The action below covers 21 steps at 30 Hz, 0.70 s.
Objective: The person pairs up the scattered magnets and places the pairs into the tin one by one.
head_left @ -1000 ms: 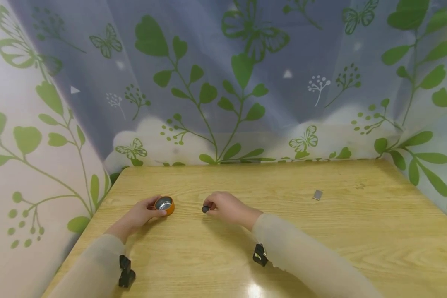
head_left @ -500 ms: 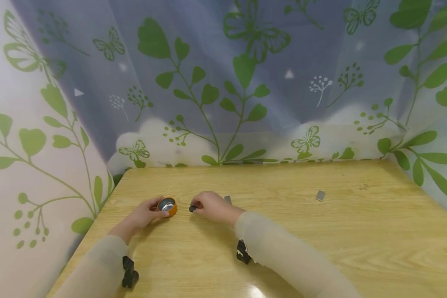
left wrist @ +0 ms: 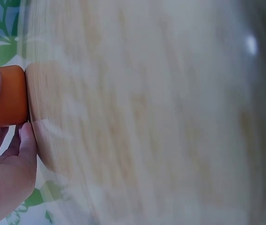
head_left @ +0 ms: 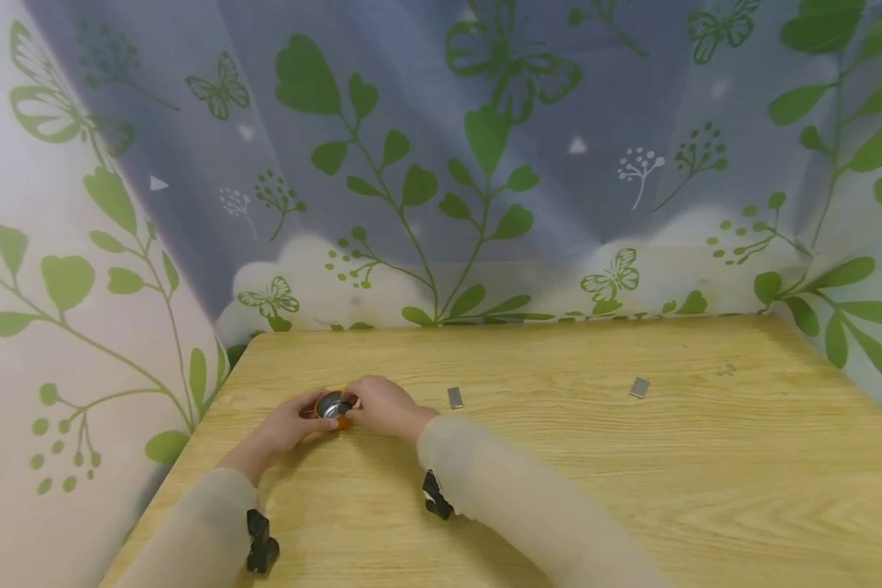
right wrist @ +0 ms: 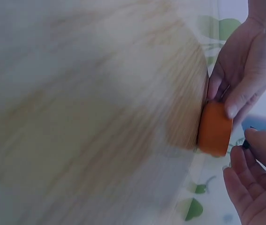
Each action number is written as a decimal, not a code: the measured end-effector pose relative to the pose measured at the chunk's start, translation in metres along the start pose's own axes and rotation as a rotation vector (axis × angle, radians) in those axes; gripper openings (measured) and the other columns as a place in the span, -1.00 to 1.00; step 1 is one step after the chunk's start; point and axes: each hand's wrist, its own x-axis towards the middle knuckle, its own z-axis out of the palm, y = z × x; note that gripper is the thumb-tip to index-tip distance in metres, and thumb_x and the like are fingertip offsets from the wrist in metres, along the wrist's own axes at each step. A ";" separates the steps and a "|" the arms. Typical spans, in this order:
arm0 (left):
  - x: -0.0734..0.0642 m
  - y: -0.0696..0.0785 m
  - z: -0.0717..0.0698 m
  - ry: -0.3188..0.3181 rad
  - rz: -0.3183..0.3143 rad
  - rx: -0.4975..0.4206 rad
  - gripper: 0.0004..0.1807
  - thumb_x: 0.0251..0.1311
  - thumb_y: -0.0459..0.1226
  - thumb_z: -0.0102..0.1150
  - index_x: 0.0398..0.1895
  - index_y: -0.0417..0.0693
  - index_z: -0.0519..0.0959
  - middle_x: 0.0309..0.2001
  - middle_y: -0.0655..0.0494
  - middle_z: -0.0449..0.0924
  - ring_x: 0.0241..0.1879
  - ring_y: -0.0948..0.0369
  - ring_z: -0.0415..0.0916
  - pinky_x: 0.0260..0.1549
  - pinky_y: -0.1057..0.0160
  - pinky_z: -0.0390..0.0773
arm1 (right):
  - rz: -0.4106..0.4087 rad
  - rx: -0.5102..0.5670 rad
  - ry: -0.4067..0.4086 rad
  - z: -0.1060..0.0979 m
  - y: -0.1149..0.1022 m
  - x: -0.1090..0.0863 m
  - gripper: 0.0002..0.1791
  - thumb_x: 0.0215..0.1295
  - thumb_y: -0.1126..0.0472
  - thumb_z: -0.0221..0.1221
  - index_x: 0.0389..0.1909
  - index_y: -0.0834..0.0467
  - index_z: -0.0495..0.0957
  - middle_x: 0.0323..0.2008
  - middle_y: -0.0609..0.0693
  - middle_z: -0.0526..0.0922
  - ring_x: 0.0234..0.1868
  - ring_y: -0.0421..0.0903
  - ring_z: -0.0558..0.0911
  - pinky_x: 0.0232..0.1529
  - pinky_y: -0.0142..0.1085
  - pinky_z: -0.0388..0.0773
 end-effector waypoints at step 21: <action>-0.002 0.000 -0.001 -0.001 0.017 -0.030 -0.23 0.17 -0.30 0.23 0.37 -0.37 0.10 0.25 -0.37 0.21 0.16 -0.13 0.28 0.06 0.05 0.38 | 0.119 -0.005 0.021 0.013 -0.013 0.017 -0.78 0.28 0.15 0.17 -0.12 0.13 0.61 -0.17 -0.04 0.63 -0.12 -0.16 0.56 -0.09 -0.35 0.46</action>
